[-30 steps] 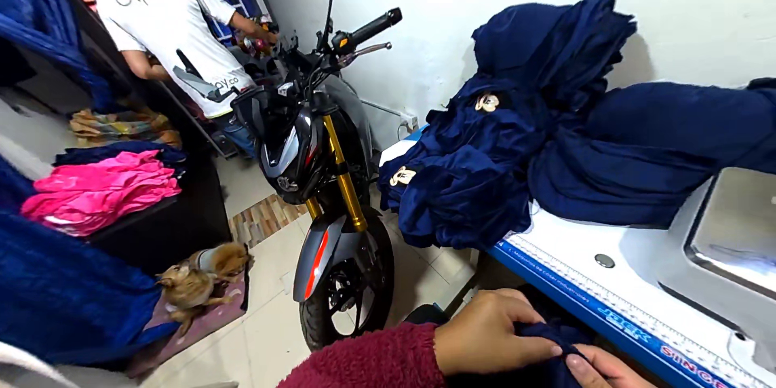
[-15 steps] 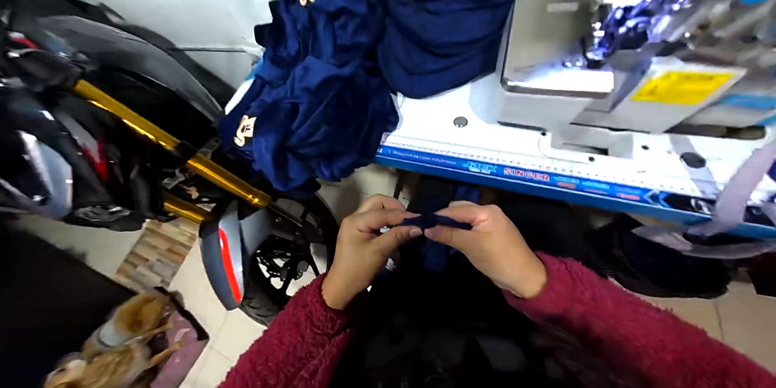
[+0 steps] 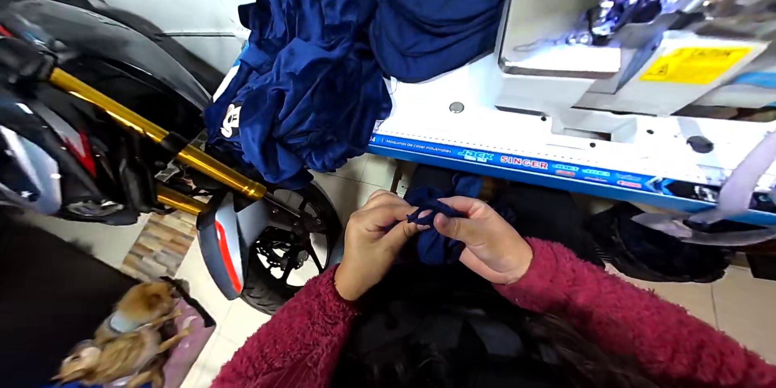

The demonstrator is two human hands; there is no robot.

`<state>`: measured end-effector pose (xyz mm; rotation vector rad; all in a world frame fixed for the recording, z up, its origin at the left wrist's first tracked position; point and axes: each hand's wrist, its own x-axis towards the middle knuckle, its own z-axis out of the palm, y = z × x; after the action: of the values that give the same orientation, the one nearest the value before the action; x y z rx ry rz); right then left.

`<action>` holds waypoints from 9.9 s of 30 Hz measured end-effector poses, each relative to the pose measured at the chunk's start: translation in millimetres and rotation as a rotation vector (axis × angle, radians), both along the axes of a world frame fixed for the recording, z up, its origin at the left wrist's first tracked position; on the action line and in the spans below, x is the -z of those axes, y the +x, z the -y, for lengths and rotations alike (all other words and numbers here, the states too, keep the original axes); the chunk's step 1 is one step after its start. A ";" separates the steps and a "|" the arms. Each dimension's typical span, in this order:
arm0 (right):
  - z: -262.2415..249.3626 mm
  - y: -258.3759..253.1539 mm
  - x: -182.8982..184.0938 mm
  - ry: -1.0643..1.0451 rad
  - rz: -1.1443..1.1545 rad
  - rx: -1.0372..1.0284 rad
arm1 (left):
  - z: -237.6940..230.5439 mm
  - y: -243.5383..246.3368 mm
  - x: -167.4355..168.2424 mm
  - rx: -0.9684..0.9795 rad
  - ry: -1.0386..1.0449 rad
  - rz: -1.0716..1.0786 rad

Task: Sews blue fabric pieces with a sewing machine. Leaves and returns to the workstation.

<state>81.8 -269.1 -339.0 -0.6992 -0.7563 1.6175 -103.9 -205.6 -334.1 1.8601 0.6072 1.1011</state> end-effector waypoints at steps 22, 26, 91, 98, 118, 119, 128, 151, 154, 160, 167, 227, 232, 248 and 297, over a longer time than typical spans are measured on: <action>0.4 -0.2 -8.8 -0.063 0.196 0.075 | 5.0 -1.4 -9.9 -0.043 0.294 -0.192; 0.5 -1.8 -10.7 -0.077 0.238 0.086 | 4.0 -0.7 -6.0 -0.097 0.400 -0.200; 0.2 24.7 -40.7 -0.045 0.675 0.110 | -1.6 6.0 -6.9 -0.094 0.720 -0.317; -22.7 47.2 -34.6 0.028 0.064 -0.437 | -3.0 2.5 -6.5 -0.085 0.607 -0.332; -0.3 8.7 2.5 0.624 1.192 0.474 | -1.0 -4.2 -20.3 -0.020 -0.009 -0.208; -2.0 8.0 2.3 0.594 1.128 0.451 | -0.8 -4.5 -20.1 -0.012 -0.058 -0.186; -13.5 17.4 0.8 0.272 0.800 0.232 | -5.5 -4.8 -23.3 0.035 -0.340 -0.095; -2.4 6.2 -11.7 -0.182 0.494 0.454 | 8.1 43.8 28.9 -0.149 0.595 -0.300; -4.8 8.3 -6.4 -0.173 0.477 0.462 | 6.3 36.6 25.1 -0.057 0.217 -0.212; -3.4 12.9 0.0 0.095 0.819 0.549 | -29.3 32.3 -3.5 0.069 0.083 -0.180; -2.4 13.9 4.5 0.233 0.823 0.540 | -58.8 46.4 -26.6 0.230 0.361 -0.431; -39.8 102.4 -54.4 -0.014 0.528 0.734 | -197.7 233.0 -158.0 0.581 1.082 -0.548; -32.5 121.3 -59.6 -0.143 0.523 0.757 | -201.6 249.7 -121.5 0.623 0.892 -0.609; -83.8 142.6 -37.8 -0.273 0.720 1.144 | -247.5 300.1 -90.7 0.580 0.664 -0.342; -40.2 198.8 -52.1 -0.324 1.370 0.526 | -197.7 240.2 -82.9 0.660 0.873 -0.449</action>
<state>280.6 -228.9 -286.9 -2.1071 -1.0941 0.5965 136.3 -7.9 -251.2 2.7977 -0.3475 0.5037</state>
